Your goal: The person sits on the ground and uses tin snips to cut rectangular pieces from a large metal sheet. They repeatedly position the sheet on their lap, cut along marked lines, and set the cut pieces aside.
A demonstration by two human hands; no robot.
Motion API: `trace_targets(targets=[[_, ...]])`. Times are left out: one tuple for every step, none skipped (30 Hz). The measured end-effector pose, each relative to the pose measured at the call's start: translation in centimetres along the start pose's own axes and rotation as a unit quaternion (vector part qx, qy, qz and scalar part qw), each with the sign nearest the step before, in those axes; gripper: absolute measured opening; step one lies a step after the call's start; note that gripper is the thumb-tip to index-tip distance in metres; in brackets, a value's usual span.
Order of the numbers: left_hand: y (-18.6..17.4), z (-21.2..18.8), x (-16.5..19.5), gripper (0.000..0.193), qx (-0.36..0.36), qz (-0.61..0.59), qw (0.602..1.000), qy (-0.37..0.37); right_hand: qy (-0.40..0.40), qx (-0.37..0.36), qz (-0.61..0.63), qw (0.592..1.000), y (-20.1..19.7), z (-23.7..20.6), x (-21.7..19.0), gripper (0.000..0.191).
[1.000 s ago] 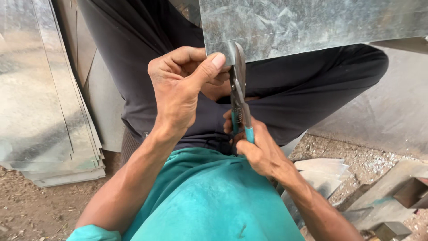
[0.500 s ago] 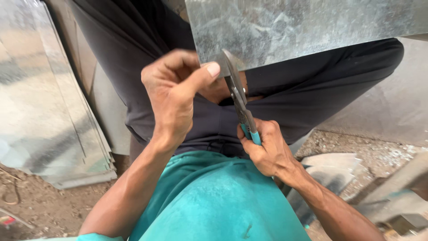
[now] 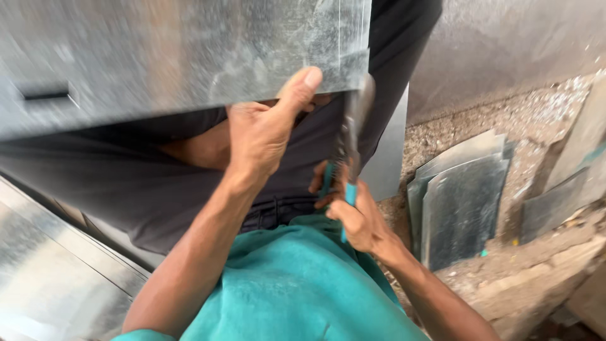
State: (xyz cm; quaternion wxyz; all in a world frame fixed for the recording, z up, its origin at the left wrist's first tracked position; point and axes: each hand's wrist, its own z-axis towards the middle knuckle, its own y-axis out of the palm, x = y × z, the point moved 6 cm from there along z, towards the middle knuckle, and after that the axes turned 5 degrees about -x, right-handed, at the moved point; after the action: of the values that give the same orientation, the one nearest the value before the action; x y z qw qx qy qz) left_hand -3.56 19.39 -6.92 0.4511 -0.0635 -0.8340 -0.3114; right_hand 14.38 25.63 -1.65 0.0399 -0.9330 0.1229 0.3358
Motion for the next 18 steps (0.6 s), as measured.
trace_targets(targets=[[0.6,0.3,-0.7,0.038,0.004,-0.001,1.0,-0.028,-0.004,0.014,-0.002,1.0,0.1,0.4,0.2,0.058],[1.1,0.6,-1.3,0.038,0.009,-0.019,0.998,-0.053,-0.007,0.025,-0.002,1.0,0.1,1.2,0.3,0.056],[1.4,0.7,-1.9,0.038,0.016,-0.036,0.996,-0.078,-0.007,0.035,-0.002,0.999,0.3,1.5,0.0,0.055],[1.7,0.8,-2.4,0.038,0.024,-0.054,0.993,-0.104,-0.011,0.046,0.001,0.999,0.3,1.7,-0.5,0.055],[1.9,0.9,-2.4,0.038,0.023,-0.052,0.994,-0.098,-0.016,0.056,0.002,0.998,0.5,2.0,-1.1,0.056],[2.0,0.9,-2.4,0.038,0.022,-0.05,0.994,-0.092,-0.02,0.065,0.002,0.998,0.7,2.0,-1.8,0.056],[2.1,0.9,-2.3,0.038,0.023,-0.05,0.995,-0.087,-0.028,0.068,-0.015,0.997,0.8,2.1,-2.5,0.056],[2.1,0.8,-2.1,0.038,0.023,-0.039,0.995,-0.088,-0.036,0.07,-0.033,0.996,0.8,2.0,-3.2,0.055],[2.1,0.7,-2.1,0.037,0.023,-0.03,0.995,-0.09,-0.043,0.073,-0.053,0.995,0.7,1.8,-3.6,0.054],[2.1,0.6,-1.9,0.037,0.023,-0.022,0.995,-0.089,-0.043,0.077,-0.053,0.995,0.6,1.7,-3.9,0.053],[2.1,0.6,-1.8,0.037,0.024,-0.022,0.996,-0.082,-0.045,0.08,-0.054,0.994,0.4,1.6,-3.8,0.051],[2.1,0.6,-1.6,0.037,0.027,-0.022,0.997,-0.074,-0.046,0.081,-0.056,0.994,0.2,1.6,-3.8,0.05],[2.1,0.6,-1.6,0.037,0.028,-0.022,0.997,-0.066,-0.05,0.081,-0.057,0.994,0.0,1.6,-3.5,0.044],[2.2,0.6,-1.6,0.037,0.027,-0.031,0.997,-0.068,-0.056,0.081,-0.059,0.993,0.0,1.6,-3.3,0.039],[2.2,0.7,-1.7,0.037,0.026,-0.04,0.997,-0.067,-0.063,0.079,-0.063,0.993,0.0,1.8,-3.0,0.034],[2.2,0.7,-1.7,0.036,0.026,-0.049,0.996,-0.065,-0.049,0.088,-0.063,0.993,-0.1,2.0,-2.5,0.03],[2.1,0.7,-1.8,0.036,0.029,-0.039,0.996,-0.069,-0.034,0.095,-0.062,0.993,0.0,2.2,-2.1,0.026],[2.0,0.6,-1.6,0.035,0.032,-0.032,0.996,-0.074,-0.019,0.104,-0.062,0.993,-0.1,2.3,-1.7,0.024]])
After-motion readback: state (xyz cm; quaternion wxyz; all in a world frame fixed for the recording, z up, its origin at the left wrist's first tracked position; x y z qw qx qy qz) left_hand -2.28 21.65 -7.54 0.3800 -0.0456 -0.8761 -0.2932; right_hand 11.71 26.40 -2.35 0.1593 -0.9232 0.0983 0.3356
